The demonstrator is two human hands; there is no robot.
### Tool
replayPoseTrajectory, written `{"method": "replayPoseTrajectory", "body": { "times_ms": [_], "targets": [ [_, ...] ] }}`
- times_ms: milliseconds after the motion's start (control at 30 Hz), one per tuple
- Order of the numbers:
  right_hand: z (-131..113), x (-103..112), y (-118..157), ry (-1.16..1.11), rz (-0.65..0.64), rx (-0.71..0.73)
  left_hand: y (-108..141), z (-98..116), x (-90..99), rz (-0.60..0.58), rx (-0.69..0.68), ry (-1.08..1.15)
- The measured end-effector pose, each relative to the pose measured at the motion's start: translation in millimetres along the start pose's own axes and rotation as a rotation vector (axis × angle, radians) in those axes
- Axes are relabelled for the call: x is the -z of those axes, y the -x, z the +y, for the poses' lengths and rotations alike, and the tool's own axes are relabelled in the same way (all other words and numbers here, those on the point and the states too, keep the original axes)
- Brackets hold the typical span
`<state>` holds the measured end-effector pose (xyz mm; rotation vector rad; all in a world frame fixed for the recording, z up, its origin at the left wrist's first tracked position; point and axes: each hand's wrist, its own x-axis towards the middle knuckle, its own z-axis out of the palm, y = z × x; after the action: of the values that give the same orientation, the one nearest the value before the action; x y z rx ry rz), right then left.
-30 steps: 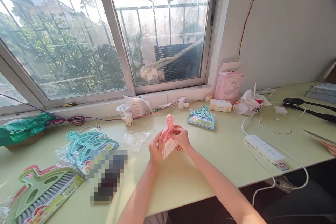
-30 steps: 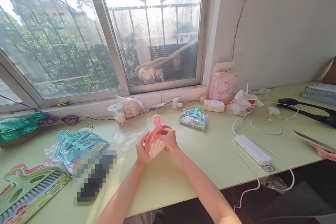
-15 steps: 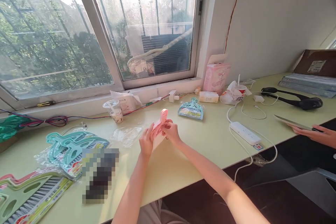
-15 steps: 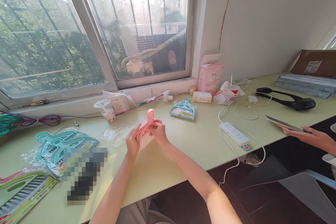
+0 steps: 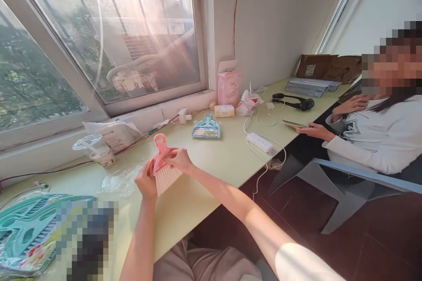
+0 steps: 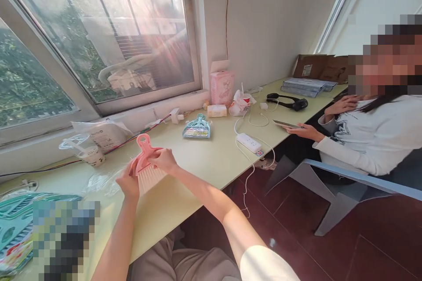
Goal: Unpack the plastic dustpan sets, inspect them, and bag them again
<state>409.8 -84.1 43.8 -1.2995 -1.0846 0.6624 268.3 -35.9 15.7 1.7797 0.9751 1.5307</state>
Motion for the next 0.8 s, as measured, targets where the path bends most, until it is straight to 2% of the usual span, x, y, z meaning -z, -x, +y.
{"method": "replayPoseTrajectory", "body": {
  "times_ms": [133, 300, 500, 567, 633, 700, 767, 800],
  "targets": [
    [1, -4, 2, 0.049, 0.042, -0.031, -1, 0, 1.5, -0.003, -0.102, -0.139],
    [-6, -3, 4, 0.063, 0.046, -0.039, 0, -3, 0.7, 0.031, -0.107, -0.228],
    [-17, -6, -1, 0.113, -0.010, -0.011, -7, -10, -3.8, -0.147, -0.065, -0.178],
    [-22, -8, 5, 0.142, 0.009, -0.012, -15, -16, 7.0, -0.049, 0.003, -0.234],
    [-31, -6, 17, 0.127, -0.008, -0.029, -27, -25, 24.2, 0.163, 0.108, -0.334],
    [-42, 5, 30, 0.065, -0.090, -0.026, -37, -33, 40.0, 0.357, 0.163, -0.389],
    [-52, 24, 37, 0.004, -0.169, 0.005, -42, -37, 45.4, 0.410, 0.154, -0.357],
    [-55, 35, 37, -0.017, -0.181, 0.006, -41, -36, 42.9, 0.391, 0.155, -0.310]
  ]
}}
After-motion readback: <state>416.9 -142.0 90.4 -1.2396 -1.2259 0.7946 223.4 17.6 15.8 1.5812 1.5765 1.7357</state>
